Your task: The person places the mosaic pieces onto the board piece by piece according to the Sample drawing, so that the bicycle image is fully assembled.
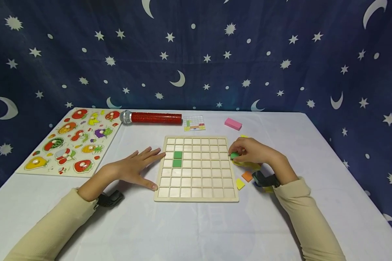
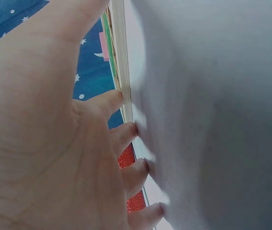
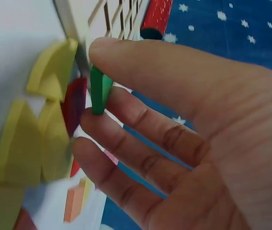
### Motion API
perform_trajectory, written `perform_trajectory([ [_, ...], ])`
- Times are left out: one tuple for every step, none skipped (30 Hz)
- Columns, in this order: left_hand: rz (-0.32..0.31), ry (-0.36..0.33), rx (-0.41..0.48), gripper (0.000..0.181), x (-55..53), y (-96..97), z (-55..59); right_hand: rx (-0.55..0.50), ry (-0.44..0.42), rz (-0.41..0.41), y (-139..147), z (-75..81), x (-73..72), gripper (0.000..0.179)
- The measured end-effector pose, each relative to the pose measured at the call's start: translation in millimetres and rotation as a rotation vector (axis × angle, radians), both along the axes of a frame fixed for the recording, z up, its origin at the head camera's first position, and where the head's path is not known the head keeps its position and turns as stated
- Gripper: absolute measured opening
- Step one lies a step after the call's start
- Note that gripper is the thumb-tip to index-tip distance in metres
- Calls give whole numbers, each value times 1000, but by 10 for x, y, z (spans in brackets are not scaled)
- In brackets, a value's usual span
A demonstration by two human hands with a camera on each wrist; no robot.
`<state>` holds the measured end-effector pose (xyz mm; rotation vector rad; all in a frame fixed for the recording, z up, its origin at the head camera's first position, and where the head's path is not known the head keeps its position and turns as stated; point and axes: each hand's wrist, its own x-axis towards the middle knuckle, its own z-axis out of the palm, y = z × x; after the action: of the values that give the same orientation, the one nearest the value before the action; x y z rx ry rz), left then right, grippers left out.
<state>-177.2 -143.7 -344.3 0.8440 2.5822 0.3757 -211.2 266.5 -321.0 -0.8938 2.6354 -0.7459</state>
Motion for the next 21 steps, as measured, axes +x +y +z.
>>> perform_trajectory([
  [0, 3, -2, 109, 1, 1, 5, 2, 1, 11, -28, 13, 10, 20],
  [0, 5, -3, 109, 0, 3, 8, 4, 0, 20, -56, 29, 21, 20],
  [-1, 8, -4, 109, -2, 6, 10, 5, -1, 27, -84, 43, 35, 20],
  [-1, 9, -5, 109, -3, 9, 14, 5, -3, 34, -111, 57, 49, 20],
  [-1, 11, -5, 109, -4, 13, 17, 9, -2, 43, -140, 68, 65, 20],
  [-1, 10, -4, 109, -6, 15, 17, 16, -1, 48, -169, 78, 82, 20],
  [0, 10, -5, 109, -5, 18, 20, 23, 0, 50, -199, 82, 98, 20],
  [0, 8, -7, 109, -3, 19, 22, 26, 1, 56, -230, 81, 110, 20],
  [1, 7, -9, 109, -1, 18, 24, 30, -2, 61, -263, 76, 124, 20],
  [2, 6, -10, 109, 2, 17, 25, 36, -4, 65, -298, 65, 133, 20],
  [3, 5, -12, 109, 6, 15, 26, 41, -5, 71, -334, 49, 138, 20],
  [4, 4, -13, 109, 10, 12, 26, 44, -4, 77, -370, 31, 140, 19],
  [5, 3, -15, 109, 15, 9, 30, 43, -3, 90, -406, 9, 136, 19],
  [6, 3, -16, 109, 14, 9, 31, 38, -2, 105, -435, -10, 132, 19],
  [6, 2, -15, 109, 13, 10, 32, 36, -1, 118, -465, -29, 128, 19],
  [6, 0, -15, 109, 13, 11, 34, 31, 1, 131, -493, -44, 120, 19],
  [7, -1, -17, 109, 13, 11, 35, 25, 5, 147, -520, -58, 112, 18],
  [8, -2, -18, 109, 13, 12, 35, 19, 9, 160, -545, -68, 104, 18],
  [8, -2, -18, 109, 13, 13, 33, 12, 9, 172, -569, -73, 98, 18],
  [9, -4, -18, 109, 12, 15, 32, 8, 10, 179, -593, -74, 95, 18],
  [10, -6, -18, 109, 13, 18, 32, 6, 12, 188, -621, -74, 93, 19],
])
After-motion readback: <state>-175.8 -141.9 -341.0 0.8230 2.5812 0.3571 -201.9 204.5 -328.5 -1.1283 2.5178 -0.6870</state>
